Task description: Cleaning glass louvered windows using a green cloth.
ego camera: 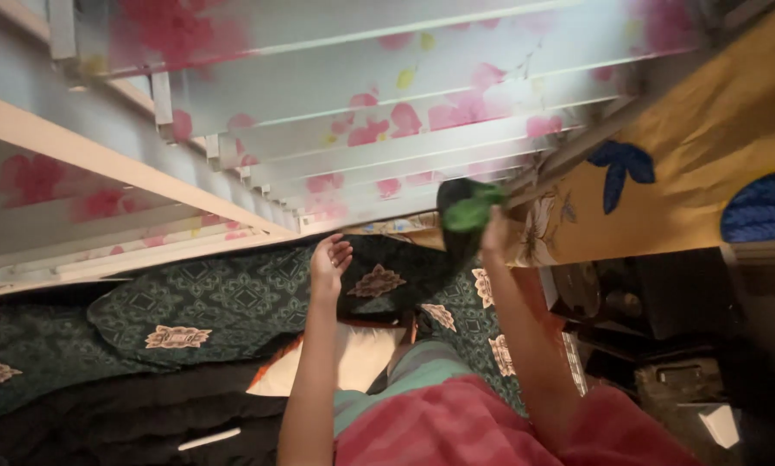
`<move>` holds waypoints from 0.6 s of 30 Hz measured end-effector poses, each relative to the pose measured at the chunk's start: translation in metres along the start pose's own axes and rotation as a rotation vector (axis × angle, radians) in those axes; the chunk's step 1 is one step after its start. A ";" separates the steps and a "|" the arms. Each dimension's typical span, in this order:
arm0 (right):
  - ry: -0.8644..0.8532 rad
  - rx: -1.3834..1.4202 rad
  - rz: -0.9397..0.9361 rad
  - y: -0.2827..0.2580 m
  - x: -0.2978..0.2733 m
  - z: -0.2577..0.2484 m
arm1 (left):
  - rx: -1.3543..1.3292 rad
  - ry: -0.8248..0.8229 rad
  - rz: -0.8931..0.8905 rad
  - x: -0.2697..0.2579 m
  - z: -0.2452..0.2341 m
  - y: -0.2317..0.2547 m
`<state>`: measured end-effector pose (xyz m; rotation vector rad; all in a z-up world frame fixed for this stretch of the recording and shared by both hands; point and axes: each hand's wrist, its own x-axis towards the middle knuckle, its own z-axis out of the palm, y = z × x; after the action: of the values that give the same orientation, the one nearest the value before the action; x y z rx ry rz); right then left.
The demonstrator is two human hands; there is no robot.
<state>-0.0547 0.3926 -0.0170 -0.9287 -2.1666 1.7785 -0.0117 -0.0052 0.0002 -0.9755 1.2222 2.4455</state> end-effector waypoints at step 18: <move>-0.381 -0.759 -1.259 -0.141 -0.142 0.267 | -0.027 0.063 0.088 -0.022 -0.027 0.016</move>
<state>-0.1283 0.0819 0.0783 0.7388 -2.6358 0.5205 0.0098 -0.0349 0.0134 -1.0341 1.2821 2.5223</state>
